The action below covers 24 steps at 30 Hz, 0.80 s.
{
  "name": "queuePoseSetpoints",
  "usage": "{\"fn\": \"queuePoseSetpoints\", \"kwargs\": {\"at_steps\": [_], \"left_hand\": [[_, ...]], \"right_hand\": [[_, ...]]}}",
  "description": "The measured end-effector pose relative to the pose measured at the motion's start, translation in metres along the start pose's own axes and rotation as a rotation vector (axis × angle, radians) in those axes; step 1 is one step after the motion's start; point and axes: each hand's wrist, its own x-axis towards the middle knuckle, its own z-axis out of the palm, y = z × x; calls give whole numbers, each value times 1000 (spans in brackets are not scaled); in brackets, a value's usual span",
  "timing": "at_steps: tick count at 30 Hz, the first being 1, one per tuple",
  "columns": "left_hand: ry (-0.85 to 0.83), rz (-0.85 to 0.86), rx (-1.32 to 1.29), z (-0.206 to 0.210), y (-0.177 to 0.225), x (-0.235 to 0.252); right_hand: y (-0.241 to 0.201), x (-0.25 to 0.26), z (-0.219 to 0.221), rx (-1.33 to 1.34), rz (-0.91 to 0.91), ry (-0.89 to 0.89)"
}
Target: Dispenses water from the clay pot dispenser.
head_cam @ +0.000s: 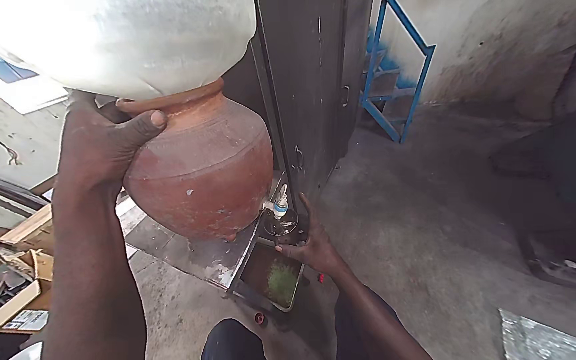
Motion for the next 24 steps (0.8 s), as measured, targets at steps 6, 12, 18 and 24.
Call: {"fn": "queuePoseSetpoints", "kwargs": {"at_steps": [6,12,18,24], "left_hand": [[0,-5,3,0,1,0],[-5,-8,-1,1,3,0],[2,-4,19,0,-1,1],[-8,-6,-13,-2,-3,0]], "right_hand": [[0,0,0,-12,-8,6],[1,1,0,-12,-3,8],[2,1,1,-32,-4,19],[2,2,1,-37,9,9]]}}
